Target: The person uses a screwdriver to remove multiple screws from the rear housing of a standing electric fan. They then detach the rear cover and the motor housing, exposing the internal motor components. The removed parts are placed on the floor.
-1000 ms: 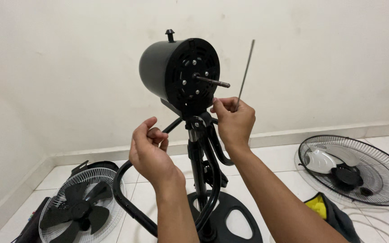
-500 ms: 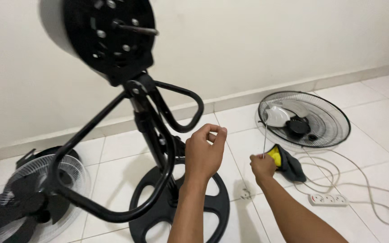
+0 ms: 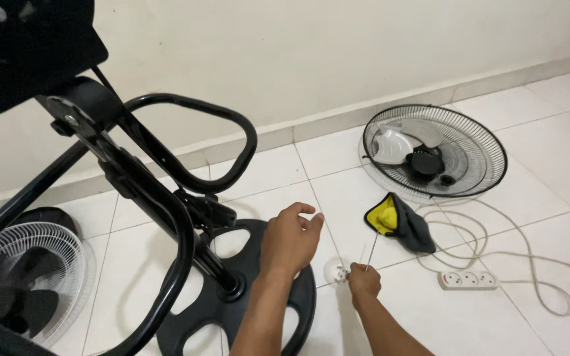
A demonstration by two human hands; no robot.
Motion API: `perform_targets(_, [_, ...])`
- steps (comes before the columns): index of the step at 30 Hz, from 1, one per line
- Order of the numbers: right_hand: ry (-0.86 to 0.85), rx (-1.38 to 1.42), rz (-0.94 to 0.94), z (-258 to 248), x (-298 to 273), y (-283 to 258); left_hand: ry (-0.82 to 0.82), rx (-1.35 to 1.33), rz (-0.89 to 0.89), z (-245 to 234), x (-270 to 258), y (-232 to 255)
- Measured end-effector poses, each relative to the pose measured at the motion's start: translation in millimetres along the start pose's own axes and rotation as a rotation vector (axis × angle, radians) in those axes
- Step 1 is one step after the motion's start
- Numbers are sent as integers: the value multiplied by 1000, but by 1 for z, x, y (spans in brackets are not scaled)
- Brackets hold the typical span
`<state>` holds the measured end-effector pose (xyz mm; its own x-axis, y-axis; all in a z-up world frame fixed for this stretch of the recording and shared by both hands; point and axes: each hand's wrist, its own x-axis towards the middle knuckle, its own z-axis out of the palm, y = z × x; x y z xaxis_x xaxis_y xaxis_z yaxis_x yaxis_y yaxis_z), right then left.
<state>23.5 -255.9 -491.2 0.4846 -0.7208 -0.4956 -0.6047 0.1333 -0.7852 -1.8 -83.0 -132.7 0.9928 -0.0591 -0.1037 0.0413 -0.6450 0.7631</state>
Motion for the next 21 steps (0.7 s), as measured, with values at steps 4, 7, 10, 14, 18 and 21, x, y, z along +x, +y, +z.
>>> perform_targets(4, [-11, 473, -136, 0, -23, -80, 73, -132, 92, -37, -15, 32])
perform_targets(7, [-276, 655, -438, -23, -80, -187, 190, -319, 265, -76, -35, 55])
perform_targets(10, [-575, 762, -674, -71, -176, -292, 365, -470, 427, -122, -59, 69])
perform_targets(14, [-497, 500, -1093, -147, -318, -366, 567, -680, 489, -180, -87, 69])
perform_targets(18, [-473, 405, -1253, -196, -407, -364, 718, -914, 393, -218, -91, 54])
perform_targets(21, [-546, 383, -1438, -206, -429, -347, 742, -959, 360, -232, -83, 38])
